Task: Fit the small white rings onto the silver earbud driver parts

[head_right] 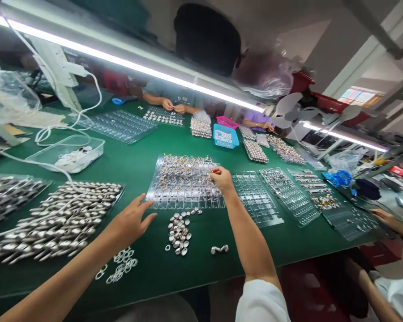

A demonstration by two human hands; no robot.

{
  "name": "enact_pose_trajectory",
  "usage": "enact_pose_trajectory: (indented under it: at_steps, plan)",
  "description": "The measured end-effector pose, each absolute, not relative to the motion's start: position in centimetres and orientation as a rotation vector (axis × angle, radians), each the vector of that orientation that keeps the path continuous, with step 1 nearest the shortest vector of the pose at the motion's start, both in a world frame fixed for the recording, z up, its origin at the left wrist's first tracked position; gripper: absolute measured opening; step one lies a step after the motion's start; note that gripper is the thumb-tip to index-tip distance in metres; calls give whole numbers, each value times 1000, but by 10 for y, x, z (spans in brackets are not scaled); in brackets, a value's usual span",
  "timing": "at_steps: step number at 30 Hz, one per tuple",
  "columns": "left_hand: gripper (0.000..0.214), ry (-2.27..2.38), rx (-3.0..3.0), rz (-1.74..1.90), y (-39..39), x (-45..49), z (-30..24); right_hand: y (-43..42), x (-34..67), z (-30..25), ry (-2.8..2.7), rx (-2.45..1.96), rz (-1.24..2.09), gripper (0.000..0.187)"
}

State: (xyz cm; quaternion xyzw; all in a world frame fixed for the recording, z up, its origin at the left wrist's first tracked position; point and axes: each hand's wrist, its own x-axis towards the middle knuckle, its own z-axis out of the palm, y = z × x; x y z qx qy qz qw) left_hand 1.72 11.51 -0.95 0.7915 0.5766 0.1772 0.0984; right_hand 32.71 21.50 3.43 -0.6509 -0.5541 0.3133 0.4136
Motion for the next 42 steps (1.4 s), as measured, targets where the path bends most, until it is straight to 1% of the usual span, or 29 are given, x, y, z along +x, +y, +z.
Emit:
enact_pose_trajectory:
  at_steps: [3, 6, 11, 15, 19, 21, 25, 29, 32, 36, 39, 42]
  plan:
    - [41, 1689, 2362, 583, 102, 8, -3, 184, 303, 44, -1388, -1521, 906, 17]
    - [38, 1601, 2385, 619, 80, -9, 1, 140, 269, 49, -1430, -1425, 1045, 18]
    - [33, 1199, 2530, 659, 38, -34, -9, 63, 212, 46, -1578, -1299, 1216, 13]
    - [38, 1041, 2636, 645, 22, -36, -31, 31, 181, 29, -1666, -1229, 1086, 17]
    - [27, 959, 2666, 746, 18, -29, -50, 17, 166, 3, -1624, -1260, 972, 17]
    - [25, 976, 2651, 815, 17, -28, -54, 13, 162, -10, -1608, -1312, 893, 18]
    - [27, 1116, 2603, 814, 16, -35, -54, 10, 157, -24, -1726, -1373, 633, 21]
    - [28, 1269, 2514, 839, 10, -44, -47, 17, 154, -27, -1985, -1368, 374, 29]
    - [29, 1278, 2411, 1022, -2, -51, -42, 24, 151, -28, -2142, -1361, 285, 35]
    - [41, 1158, 2196, 1211, -26, -66, -35, 26, 149, -28, -2204, -1335, 293, 41]
    - [38, 983, 1949, 1118, -41, -80, -28, 23, 147, -25, -2184, -1318, 319, 43]
    - [30, 871, 1635, 727, -50, -92, -23, 20, 144, -24, -2165, -1340, 318, 41]
